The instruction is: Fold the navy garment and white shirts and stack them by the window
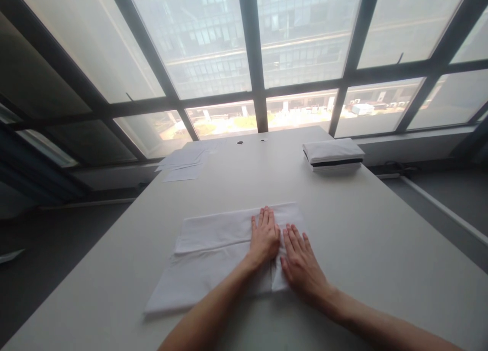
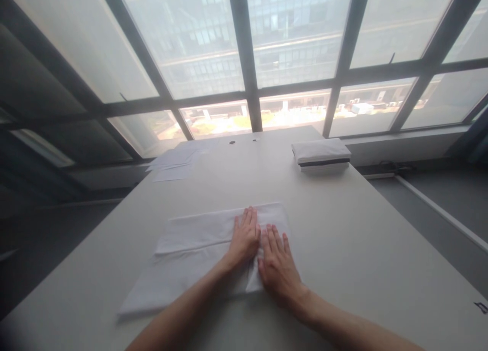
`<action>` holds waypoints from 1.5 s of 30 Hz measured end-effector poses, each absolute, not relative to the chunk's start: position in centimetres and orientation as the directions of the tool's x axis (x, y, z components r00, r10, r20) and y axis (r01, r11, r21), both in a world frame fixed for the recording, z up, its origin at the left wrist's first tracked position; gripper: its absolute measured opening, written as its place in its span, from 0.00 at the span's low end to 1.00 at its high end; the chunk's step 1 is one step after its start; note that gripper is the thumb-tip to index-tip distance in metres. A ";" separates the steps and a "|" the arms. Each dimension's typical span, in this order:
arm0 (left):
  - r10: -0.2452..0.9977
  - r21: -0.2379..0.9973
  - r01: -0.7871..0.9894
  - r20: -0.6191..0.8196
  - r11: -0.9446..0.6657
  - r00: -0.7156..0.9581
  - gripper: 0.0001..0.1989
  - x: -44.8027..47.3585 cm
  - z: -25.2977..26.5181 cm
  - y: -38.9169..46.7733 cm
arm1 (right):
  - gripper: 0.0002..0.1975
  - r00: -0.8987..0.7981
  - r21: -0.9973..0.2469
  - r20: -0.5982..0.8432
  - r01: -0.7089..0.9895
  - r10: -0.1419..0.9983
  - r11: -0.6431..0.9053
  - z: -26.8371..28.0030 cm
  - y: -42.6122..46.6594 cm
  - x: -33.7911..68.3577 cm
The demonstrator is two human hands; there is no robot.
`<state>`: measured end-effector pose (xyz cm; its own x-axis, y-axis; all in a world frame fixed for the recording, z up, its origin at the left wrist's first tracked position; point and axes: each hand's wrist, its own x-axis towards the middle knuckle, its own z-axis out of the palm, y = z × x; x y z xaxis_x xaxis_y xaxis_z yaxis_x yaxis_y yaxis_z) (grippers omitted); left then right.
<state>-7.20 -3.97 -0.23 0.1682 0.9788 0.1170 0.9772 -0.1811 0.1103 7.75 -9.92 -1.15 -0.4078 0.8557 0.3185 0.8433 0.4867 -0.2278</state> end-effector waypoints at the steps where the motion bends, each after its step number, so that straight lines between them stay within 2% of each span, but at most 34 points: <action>1: 0.978 0.105 0.978 0.128 -0.180 0.167 0.30 -7.2 -0.3 -3.9 | 0.34 -0.415 -0.220 0.301 0.846 0.859 0.486 -1.8 -10.6 7.5; 5: 0.975 0.103 0.978 0.146 -0.181 0.165 0.29 -7.3 -0.5 -3.8 | 0.34 -0.432 -0.252 0.211 0.843 0.877 0.476 -2.2 -11.0 7.5; 13: 0.971 0.102 0.978 0.177 -0.180 0.161 0.29 -7.3 -1.0 -3.7 | 0.29 -0.334 -0.412 0.137 0.837 0.933 0.360 2.5 -4.3 8.1; 17: 0.973 0.137 0.976 0.178 -0.171 0.145 0.27 -7.2 -1.2 -3.7 | 0.29 -0.370 -0.365 0.100 0.850 0.924 0.380 0.7 -2.7 7.6; 22: 0.977 0.202 0.964 0.161 -0.173 0.141 0.27 -7.1 -0.8 -3.8 | 0.28 -0.422 -0.299 0.143 0.844 0.895 0.445 -0.8 -3.1 8.0; 28: 0.997 0.377 0.923 0.037 -0.074 0.065 0.27 -7.8 0.1 -2.8 | 0.28 -0.473 -0.273 0.141 0.826 0.870 0.493 -0.5 -3.1 8.3; 32: 0.996 0.441 0.893 0.048 -0.086 0.072 0.28 -8.8 0.7 -2.6 | 0.27 -0.466 -0.273 0.164 0.826 0.870 0.494 -0.4 -3.3 8.1; 34: 0.990 0.407 0.902 0.074 -0.143 0.123 0.27 -9.9 0.8 -2.9 | 0.27 -0.460 -0.276 0.170 0.827 0.871 0.490 -0.2 -3.5 8.1; 37: 0.985 0.242 0.956 0.081 -0.166 0.151 0.27 -13.4 0.9 -4.1 | 0.27 -0.453 -0.278 0.175 0.829 0.874 0.485 -0.2 -3.6 8.1; 41: 1.000 0.031 0.999 0.013 -0.019 0.019 0.30 -21.1 0.8 -7.1 | 0.27 -0.448 -0.283 0.180 0.829 0.876 0.482 -0.4 -3.6 8.1; 45: 0.987 -0.026 0.988 0.043 0.154 -0.153 0.29 -28.6 0.6 -10.8 | 0.27 -0.444 -0.288 0.187 0.828 0.876 0.481 -0.6 -3.6 8.1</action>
